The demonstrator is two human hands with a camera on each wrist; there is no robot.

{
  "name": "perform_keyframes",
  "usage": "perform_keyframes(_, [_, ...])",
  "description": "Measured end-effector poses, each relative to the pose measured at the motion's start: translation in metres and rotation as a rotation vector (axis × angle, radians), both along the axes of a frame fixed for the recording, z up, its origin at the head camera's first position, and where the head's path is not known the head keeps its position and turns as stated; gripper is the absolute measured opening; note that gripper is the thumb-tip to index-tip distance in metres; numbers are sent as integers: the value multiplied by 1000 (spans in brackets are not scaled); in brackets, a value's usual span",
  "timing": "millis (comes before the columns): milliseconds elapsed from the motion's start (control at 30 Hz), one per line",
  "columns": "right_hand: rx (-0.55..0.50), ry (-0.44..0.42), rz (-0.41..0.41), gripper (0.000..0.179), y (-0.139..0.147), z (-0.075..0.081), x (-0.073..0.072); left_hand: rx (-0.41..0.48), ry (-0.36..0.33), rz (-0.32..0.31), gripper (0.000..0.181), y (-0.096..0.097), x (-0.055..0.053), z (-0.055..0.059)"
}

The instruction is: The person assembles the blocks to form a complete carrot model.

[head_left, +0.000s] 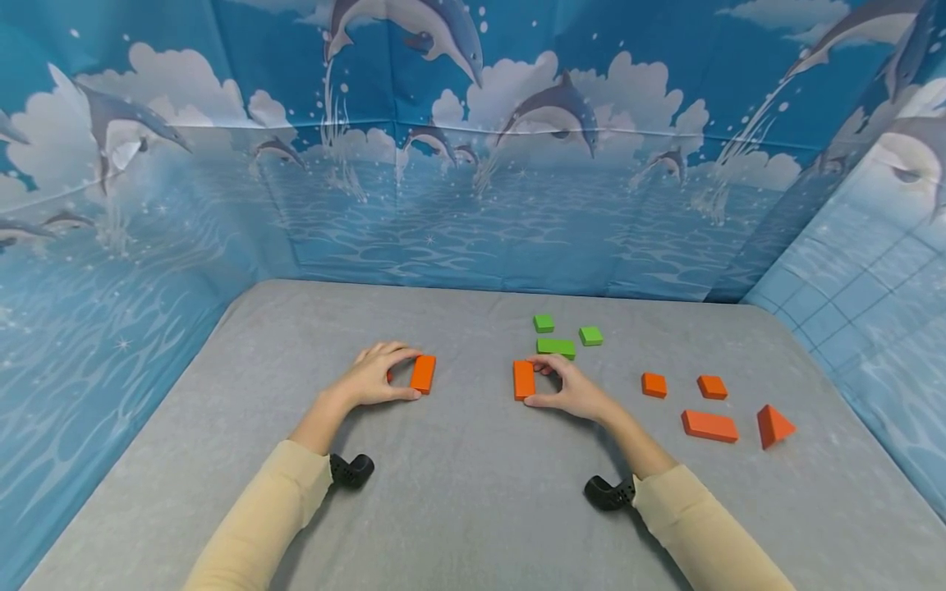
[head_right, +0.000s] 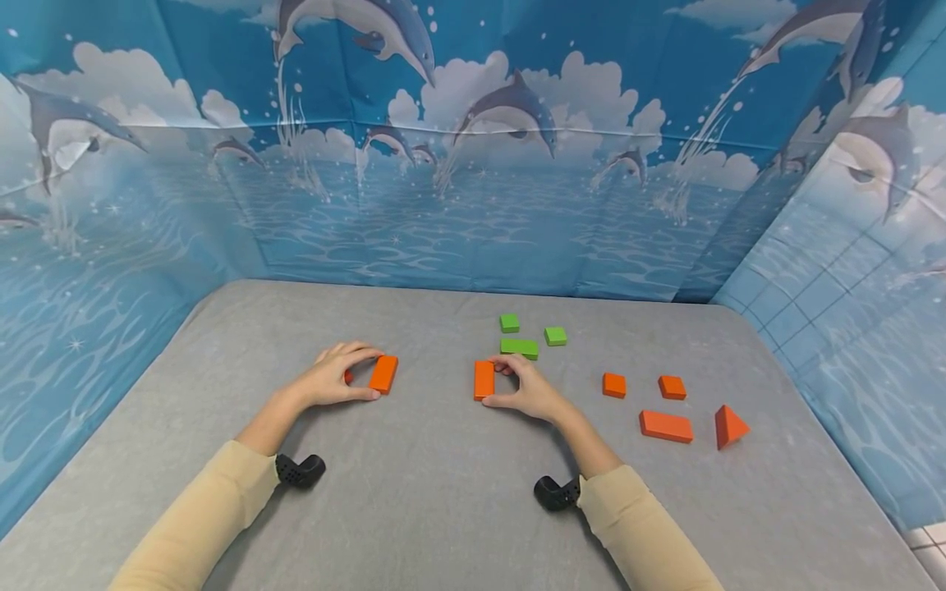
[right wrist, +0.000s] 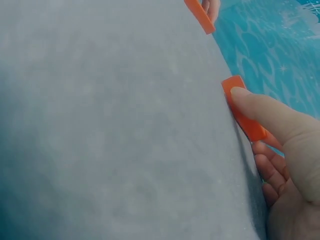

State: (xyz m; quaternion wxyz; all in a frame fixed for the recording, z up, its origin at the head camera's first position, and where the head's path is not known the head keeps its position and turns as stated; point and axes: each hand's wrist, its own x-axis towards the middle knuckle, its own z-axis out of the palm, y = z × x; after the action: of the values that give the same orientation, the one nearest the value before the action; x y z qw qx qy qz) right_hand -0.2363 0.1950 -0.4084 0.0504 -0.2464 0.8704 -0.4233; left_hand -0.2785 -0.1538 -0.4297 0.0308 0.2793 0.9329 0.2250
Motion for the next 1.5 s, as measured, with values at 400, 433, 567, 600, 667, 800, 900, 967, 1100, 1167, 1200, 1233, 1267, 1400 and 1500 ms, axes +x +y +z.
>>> perform_keyframes(400, [-1, -27, -17, 58, 0, 0, 1, 76, 2, 29, 71, 24, 1, 7])
perform_keyframes(433, [0, -28, -17, 58, 0, 0, 1, 86, 1, 25, 71, 30, 1, 9])
perform_keyframes(567, [2, -30, -24, 60, 2, -7, -3, 116, -13, 23, 72, 54, 2, 11])
perform_keyframes(600, [3, -28, -26, 60, 4, -12, -6, 121, -12, 26, 72, 60, 2, 11])
perform_keyframes(667, [11, -22, -31, 61, 7, -21, -12, 128, -14, 31, 71, 72, 3, 9])
perform_keyframes(800, [22, -9, -31, 62, 12, -34, -20, 138, -27, 27, 71, 93, 5, 4])
perform_keyframes(900, [25, -8, -29, 63, 13, -34, -21, 120, -32, 28, 71, 106, 7, 2])
perform_keyframes(967, [27, -5, -28, 63, 13, -34, -21, 92, -20, 34, 72, 112, 8, 1])
perform_keyframes(1100, [27, -6, -27, 63, 12, -33, -21, 47, 13, 46, 71, 120, 9, -1])
perform_keyframes(1167, [22, -10, -25, 63, 12, -33, -20, 36, 28, 45, 70, 122, 9, -2])
perform_keyframes(1200, [20, -12, -25, 63, 12, -33, -20, 33, 33, 45, 70, 123, 9, -3])
perform_keyframes(1233, [18, -13, -24, 63, 12, -33, -20, 27, 37, 43, 70, 123, 9, -4])
perform_keyframes(1267, [19, -13, -23, 63, 12, -33, -20, 22, 42, 43, 69, 124, 9, -4])
perform_keyframes(1400, [19, -13, -18, 63, 12, -32, -20, 2, 57, 41, 69, 125, 8, -6])
perform_keyframes(1500, [19, -14, -18, 63, 12, -32, -20, -9, 62, 33, 69, 125, 9, -6])
